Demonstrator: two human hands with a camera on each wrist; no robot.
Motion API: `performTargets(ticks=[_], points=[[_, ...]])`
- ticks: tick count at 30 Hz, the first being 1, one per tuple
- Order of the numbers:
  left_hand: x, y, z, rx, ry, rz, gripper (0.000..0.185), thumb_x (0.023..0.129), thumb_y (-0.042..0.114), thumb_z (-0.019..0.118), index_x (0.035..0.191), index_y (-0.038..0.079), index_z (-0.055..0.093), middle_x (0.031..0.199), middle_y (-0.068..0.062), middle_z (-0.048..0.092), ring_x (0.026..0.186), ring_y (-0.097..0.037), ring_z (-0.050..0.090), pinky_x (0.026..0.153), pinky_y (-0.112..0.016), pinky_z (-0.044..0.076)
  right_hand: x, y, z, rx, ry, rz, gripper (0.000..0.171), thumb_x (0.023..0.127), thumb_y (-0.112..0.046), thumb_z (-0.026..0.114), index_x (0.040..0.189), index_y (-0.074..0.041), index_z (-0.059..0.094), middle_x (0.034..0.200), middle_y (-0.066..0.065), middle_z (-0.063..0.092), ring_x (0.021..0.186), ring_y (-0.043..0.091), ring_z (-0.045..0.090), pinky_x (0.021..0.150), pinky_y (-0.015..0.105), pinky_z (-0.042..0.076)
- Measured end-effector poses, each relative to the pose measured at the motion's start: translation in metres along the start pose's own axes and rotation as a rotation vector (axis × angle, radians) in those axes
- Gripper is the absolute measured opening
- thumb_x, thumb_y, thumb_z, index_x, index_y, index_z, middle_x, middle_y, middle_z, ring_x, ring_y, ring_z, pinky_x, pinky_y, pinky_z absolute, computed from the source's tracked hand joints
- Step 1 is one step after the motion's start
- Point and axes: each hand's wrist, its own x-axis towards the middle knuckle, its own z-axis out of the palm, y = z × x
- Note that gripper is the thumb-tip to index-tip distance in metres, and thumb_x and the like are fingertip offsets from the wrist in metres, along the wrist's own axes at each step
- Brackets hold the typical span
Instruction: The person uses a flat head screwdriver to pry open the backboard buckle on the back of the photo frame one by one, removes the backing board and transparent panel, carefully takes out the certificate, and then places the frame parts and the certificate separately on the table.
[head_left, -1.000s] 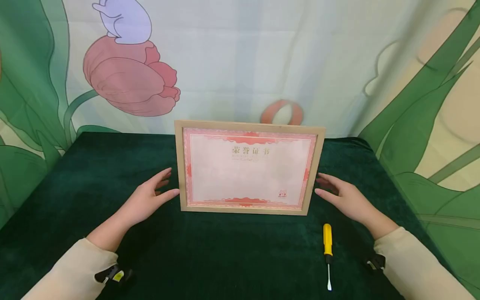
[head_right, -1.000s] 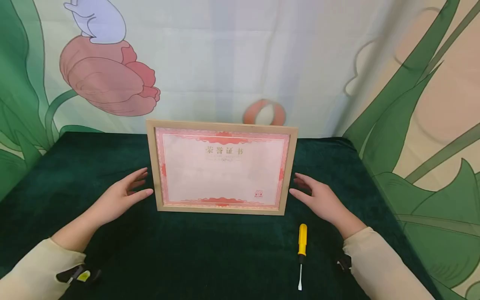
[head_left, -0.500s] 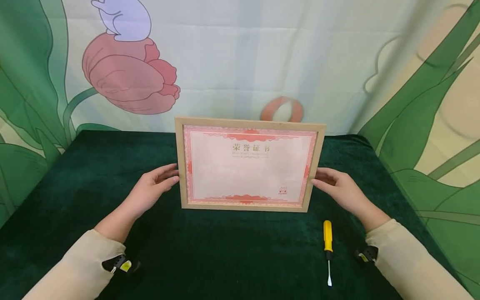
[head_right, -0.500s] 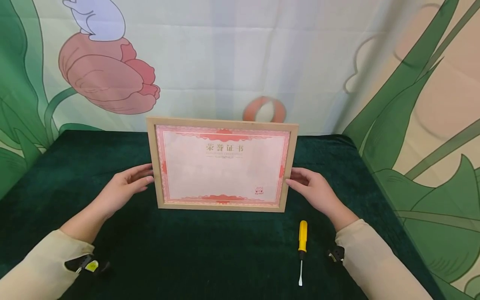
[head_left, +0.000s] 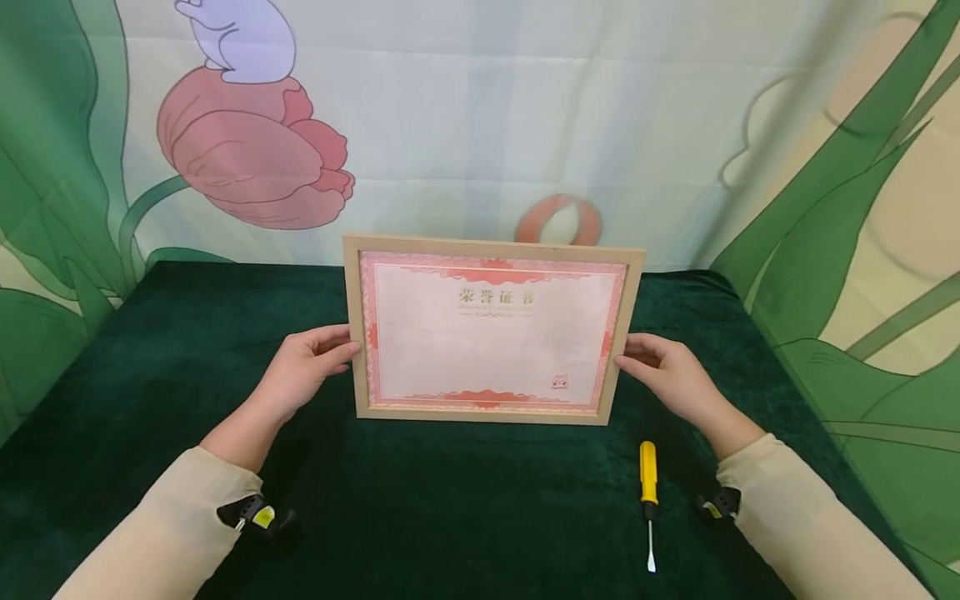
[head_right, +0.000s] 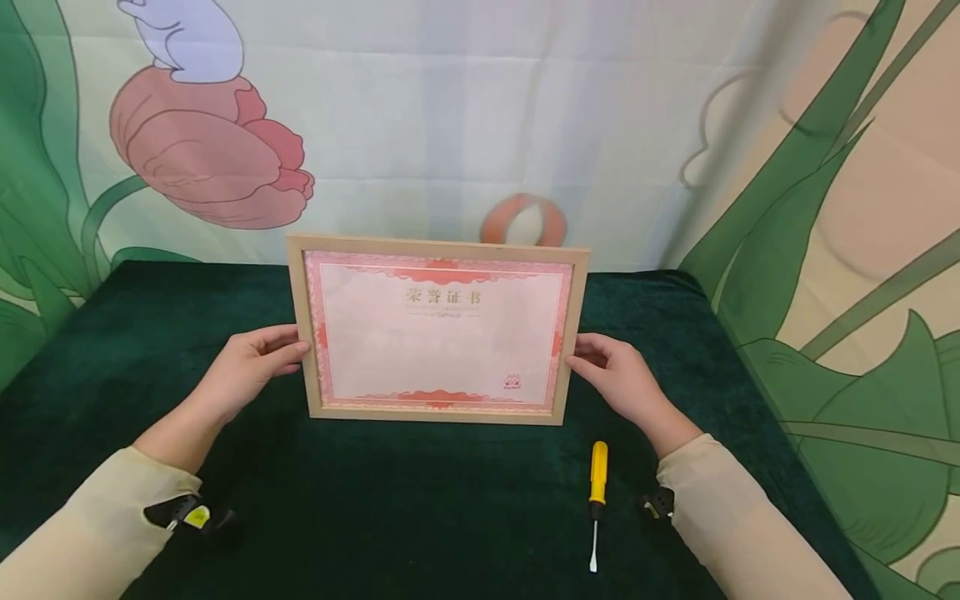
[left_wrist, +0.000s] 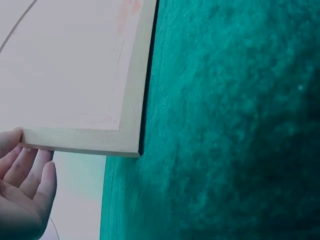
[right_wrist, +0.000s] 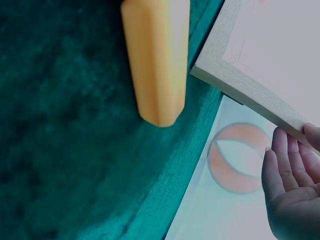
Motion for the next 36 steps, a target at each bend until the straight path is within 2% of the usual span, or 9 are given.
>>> performTargets(ticks=[8, 17, 36], points=[[0.0003, -0.0015, -0.002, 0.021, 0.007, 0.02, 0.046, 0.083, 0.034, 0.051, 0.121, 0.009, 0.048, 0.11, -0.008, 0.054, 0.096, -0.019, 0.052, 0.078, -0.034, 0.043, 0.0008, -0.0022, 0.0032, -0.03, 0.025, -0.017, 0.04, 0.084, -0.036, 0.05, 0.116, -0.014, 0.049, 0.11, 0.003, 0.054, 0.096, 0.019, 0.049, 0.081, 0.043, 0.04], [0.0003, -0.0004, 0.0019, 0.009, 0.004, 0.006, 0.044, 0.083, 0.033, 0.051, 0.121, 0.01, 0.048, 0.111, -0.008, 0.054, 0.096, -0.02, 0.052, 0.078, -0.035, 0.043, -0.0007, -0.002, 0.0033, -0.055, 0.029, -0.001, 0.04, 0.084, -0.036, 0.049, 0.117, -0.013, 0.048, 0.108, 0.004, 0.054, 0.094, 0.02, 0.049, 0.08, 0.042, 0.04], [-0.0012, 0.0028, -0.0015, 0.031, 0.025, 0.046, 0.044, 0.082, 0.033, 0.053, 0.119, 0.009, 0.05, 0.11, -0.007, 0.055, 0.095, -0.019, 0.052, 0.078, -0.033, 0.043, -0.0044, -0.0085, 0.0013, -0.102, 0.052, -0.023, 0.038, 0.084, -0.037, 0.049, 0.114, -0.014, 0.051, 0.103, 0.002, 0.056, 0.087, 0.019, 0.051, 0.075, 0.039, 0.043]])
